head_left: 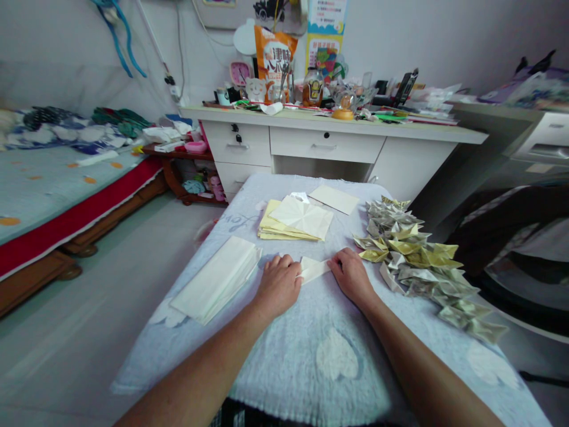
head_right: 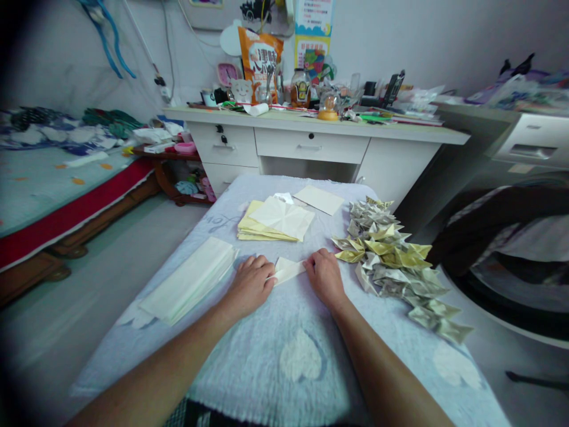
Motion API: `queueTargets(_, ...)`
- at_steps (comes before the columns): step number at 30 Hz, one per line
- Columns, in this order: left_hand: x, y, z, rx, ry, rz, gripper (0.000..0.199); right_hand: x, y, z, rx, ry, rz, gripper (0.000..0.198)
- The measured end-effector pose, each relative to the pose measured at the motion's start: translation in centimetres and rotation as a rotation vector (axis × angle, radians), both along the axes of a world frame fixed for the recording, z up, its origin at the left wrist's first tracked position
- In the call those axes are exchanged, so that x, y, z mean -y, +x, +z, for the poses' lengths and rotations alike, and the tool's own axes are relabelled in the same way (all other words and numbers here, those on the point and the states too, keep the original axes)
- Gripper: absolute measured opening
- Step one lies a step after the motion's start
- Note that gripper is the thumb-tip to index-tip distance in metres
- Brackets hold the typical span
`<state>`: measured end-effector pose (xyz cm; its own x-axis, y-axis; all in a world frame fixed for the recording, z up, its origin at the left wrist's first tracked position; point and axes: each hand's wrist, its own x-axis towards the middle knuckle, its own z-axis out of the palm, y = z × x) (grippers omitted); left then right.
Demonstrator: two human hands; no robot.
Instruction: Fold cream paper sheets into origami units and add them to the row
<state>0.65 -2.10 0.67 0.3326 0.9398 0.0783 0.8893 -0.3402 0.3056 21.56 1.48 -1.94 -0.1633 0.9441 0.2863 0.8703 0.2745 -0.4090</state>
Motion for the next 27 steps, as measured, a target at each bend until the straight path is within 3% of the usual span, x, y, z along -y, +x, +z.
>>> queueTargets(6,-0.1,0.2,-0.4,0.121,-0.015,-0.075,0.048,0.3,-0.3,0.2,0.036,0.014,-0.022,0.017)
queueTargets(11,-0.2,0.1,-0.8,0.129,-0.018,-0.142,0.038,0.8,-0.6,0.7,0.08,0.052,-0.037,0.007)
queueTargets(19,0.1,0.0,-0.3,0.077,-0.036,-0.117,0.023,1.7,-1.1,1.7,0.12,0.011,0.211,0.025)
queueTargets(24,0.3,-0.1,-0.1,0.052,-0.029,-0.111,0.021,2.1,-1.4,1.7,0.18,0.017,0.171,0.007)
queueTargets(27,0.4,0.0,-0.1,0.053,-0.023,-0.099,0.022,2.3,-1.7,1.6,0.213,0.019,0.137,0.02)
